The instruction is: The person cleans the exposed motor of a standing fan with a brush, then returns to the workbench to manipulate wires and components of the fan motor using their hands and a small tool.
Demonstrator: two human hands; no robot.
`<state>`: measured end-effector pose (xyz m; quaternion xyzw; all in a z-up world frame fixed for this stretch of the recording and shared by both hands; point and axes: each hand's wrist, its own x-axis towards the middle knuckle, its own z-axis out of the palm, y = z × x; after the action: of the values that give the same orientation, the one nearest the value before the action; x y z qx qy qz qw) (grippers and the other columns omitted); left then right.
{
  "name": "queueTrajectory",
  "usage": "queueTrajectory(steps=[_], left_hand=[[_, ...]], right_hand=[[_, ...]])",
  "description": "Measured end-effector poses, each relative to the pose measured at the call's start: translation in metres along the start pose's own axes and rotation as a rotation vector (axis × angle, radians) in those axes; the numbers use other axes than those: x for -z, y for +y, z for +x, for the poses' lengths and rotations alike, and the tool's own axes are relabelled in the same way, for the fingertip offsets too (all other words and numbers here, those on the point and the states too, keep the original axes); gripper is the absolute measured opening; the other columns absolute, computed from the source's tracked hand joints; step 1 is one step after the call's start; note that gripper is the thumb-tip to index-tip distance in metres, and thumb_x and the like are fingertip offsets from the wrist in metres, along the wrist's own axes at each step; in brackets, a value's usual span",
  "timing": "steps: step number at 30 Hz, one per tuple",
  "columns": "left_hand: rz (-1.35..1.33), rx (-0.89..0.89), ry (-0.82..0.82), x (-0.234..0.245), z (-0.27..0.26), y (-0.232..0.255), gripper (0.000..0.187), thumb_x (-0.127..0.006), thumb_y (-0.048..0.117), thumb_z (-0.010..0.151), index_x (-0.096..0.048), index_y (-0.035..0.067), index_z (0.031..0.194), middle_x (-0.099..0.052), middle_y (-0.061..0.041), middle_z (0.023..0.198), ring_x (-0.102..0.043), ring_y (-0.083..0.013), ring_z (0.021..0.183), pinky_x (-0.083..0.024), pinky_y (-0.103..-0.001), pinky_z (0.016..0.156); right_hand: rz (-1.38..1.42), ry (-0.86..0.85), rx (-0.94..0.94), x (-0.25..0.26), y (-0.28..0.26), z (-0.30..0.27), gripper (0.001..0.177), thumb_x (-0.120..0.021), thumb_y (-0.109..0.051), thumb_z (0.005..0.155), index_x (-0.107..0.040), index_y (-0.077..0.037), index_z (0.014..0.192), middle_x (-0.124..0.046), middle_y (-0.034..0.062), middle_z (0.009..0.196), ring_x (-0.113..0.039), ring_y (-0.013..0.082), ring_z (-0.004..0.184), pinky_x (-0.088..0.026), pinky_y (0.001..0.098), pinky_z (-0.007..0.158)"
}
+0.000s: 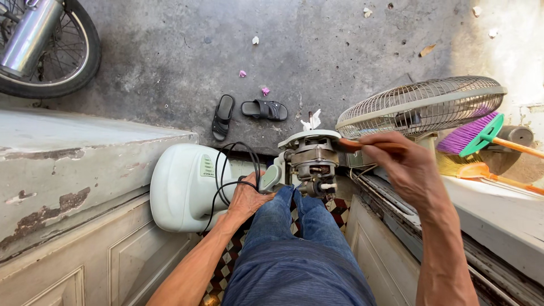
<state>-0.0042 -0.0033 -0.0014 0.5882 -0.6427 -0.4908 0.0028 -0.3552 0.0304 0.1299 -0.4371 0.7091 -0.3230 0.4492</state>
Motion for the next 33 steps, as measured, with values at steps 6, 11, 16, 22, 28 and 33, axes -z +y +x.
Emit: queueTrajectory(steps=[6,11,16,22,28,33], left_hand=[[0.000,-0.023,0.040,-0.003,0.011,0.006,0.060,-0.089,0.032,0.072,-0.062,0.006,0.117,-0.075,-0.016,0.104,-0.074,-0.0267,0.096,-0.060,-0.037,0.086],[-0.015,0.039,0.013,-0.009,0.011,0.003,0.061,-0.087,0.032,0.073,-0.063,0.005,0.121,-0.076,-0.015,0.106,-0.076,-0.0268,0.096,-0.061,-0.036,0.084],[0.126,-0.072,0.145,-0.027,0.007,-0.010,0.072,-0.091,0.030,0.070,-0.058,-0.002,0.126,-0.068,-0.021,0.117,-0.066,-0.0368,0.105,-0.055,-0.043,0.092],[0.222,-0.111,0.255,-0.054,0.004,-0.016,0.055,-0.089,0.028,0.074,-0.065,0.002,0.116,-0.067,-0.016,0.109,-0.063,-0.0327,0.104,-0.048,-0.046,0.091],[0.288,-0.160,0.346,-0.072,0.005,-0.008,0.055,-0.089,0.028,0.070,-0.067,0.005,0.115,-0.066,-0.012,0.100,-0.063,-0.0290,0.098,-0.045,-0.043,0.084],[0.347,-0.142,0.333,-0.069,0.004,-0.012,0.062,-0.091,0.032,0.069,-0.067,0.002,0.118,-0.066,-0.013,0.096,-0.064,-0.0295,0.094,-0.046,-0.044,0.083]], right_hand=[[0.308,0.069,0.107,0.005,0.012,-0.018,0.021,-0.067,-0.013,0.096,-0.071,-0.010,0.116,-0.075,0.0060,0.119,-0.071,0.0152,0.111,-0.060,0.0305,0.098],[0.018,0.094,-0.077,0.009,0.016,-0.016,0.025,-0.068,-0.011,0.096,-0.075,-0.011,0.120,-0.077,0.0093,0.109,-0.069,0.0226,0.096,-0.058,0.0364,0.085],[0.325,0.005,0.140,-0.002,0.001,-0.023,0.020,-0.068,-0.011,0.095,-0.073,-0.008,0.114,-0.075,0.0079,0.119,-0.071,0.0183,0.115,-0.059,0.0335,0.102],[-0.271,0.295,-0.014,-0.001,-0.020,-0.004,0.019,-0.065,-0.023,0.103,-0.068,-0.007,0.114,-0.075,0.0104,0.110,-0.072,0.0203,0.099,-0.062,0.0366,0.082],[-0.196,0.033,0.132,-0.028,-0.027,0.000,0.017,-0.065,-0.020,0.097,-0.071,-0.007,0.107,-0.077,0.0112,0.097,-0.073,0.0216,0.087,-0.061,0.0338,0.071],[-0.518,0.393,0.218,-0.004,-0.018,0.026,0.015,-0.067,-0.016,0.109,-0.066,-0.003,0.114,-0.075,0.0150,0.103,-0.074,0.0262,0.090,-0.061,0.0376,0.077]])
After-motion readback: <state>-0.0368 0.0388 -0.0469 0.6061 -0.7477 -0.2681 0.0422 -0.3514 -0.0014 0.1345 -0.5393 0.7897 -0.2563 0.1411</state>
